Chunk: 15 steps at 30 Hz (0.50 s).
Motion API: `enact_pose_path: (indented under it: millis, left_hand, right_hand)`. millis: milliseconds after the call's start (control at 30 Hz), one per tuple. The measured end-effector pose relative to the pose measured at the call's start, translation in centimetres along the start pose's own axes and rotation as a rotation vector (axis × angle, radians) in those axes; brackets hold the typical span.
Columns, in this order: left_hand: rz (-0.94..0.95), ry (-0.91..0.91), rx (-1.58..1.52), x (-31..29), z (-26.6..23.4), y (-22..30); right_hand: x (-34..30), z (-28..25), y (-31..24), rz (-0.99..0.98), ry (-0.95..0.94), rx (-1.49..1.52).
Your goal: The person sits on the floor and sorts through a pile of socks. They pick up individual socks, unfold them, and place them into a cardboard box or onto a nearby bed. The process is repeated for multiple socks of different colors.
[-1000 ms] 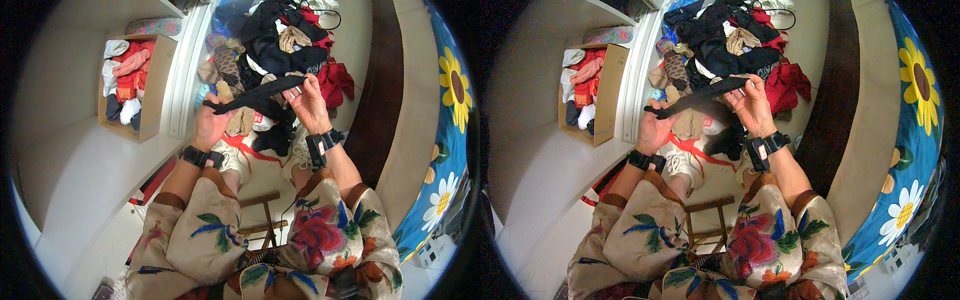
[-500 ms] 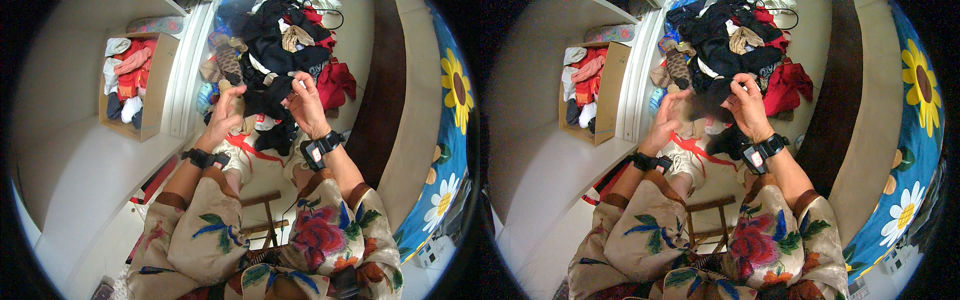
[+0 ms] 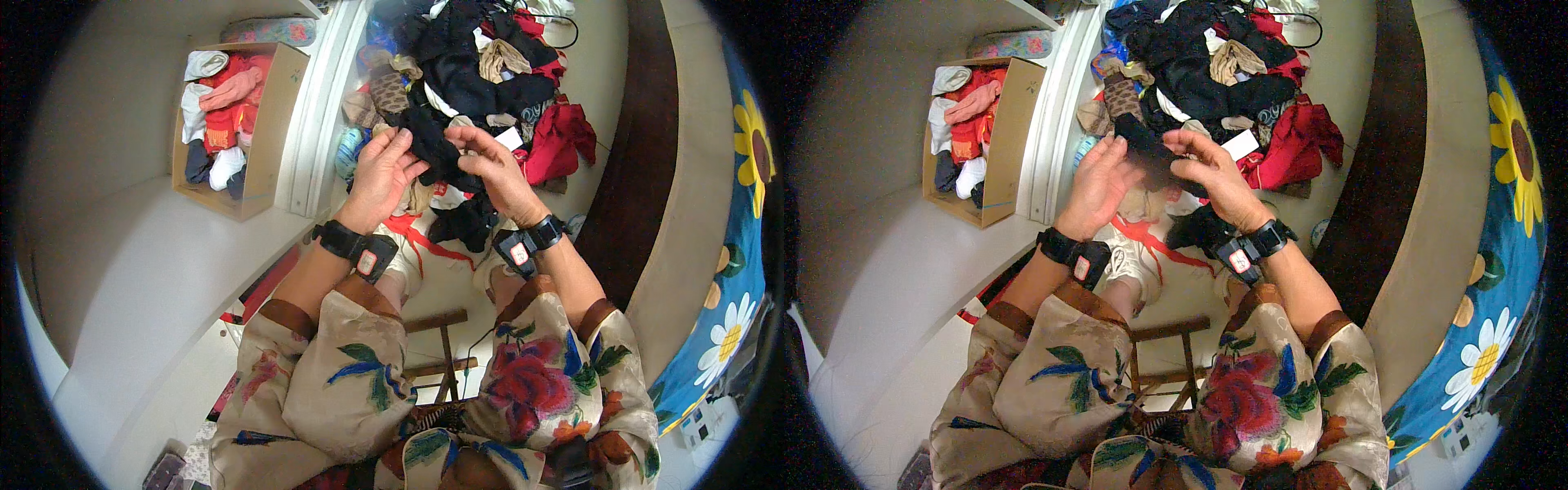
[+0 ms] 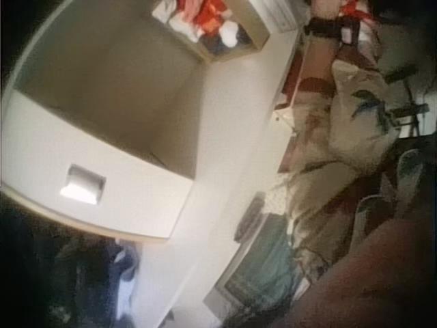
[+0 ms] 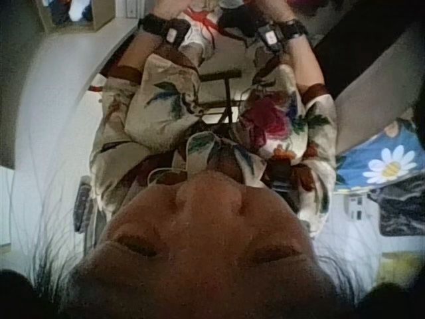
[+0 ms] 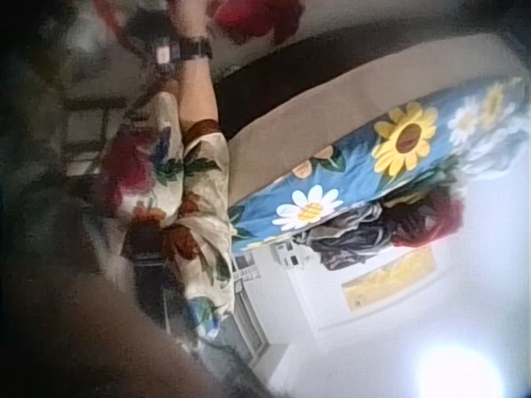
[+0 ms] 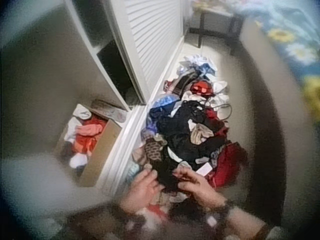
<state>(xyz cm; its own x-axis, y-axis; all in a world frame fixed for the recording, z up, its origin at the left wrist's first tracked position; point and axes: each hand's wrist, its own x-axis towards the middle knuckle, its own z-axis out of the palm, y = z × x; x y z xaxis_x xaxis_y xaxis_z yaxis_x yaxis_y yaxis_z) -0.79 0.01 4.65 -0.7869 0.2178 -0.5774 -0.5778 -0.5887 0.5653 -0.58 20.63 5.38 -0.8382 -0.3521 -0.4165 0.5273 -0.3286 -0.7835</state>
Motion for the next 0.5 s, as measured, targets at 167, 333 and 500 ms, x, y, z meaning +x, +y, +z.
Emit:
enact_pose_path:
  millis: [167,333,500]
  left_hand:
    - [0.021,-0.074,-0.155,0.2,-0.9,0.5]
    - [0.04,0.018,-0.223,0.8,-2.1,0.9]
    - [-0.001,0.04,-0.236,1.0,-2.9,0.3]
  right_hand:
    - [0.3,-0.3,2.5,0.075,0.064,0.092]
    - [0.3,-0.8,3.0,0.102,0.138,0.295]
    - [0.3,-0.8,2.9,0.117,0.137,0.239]
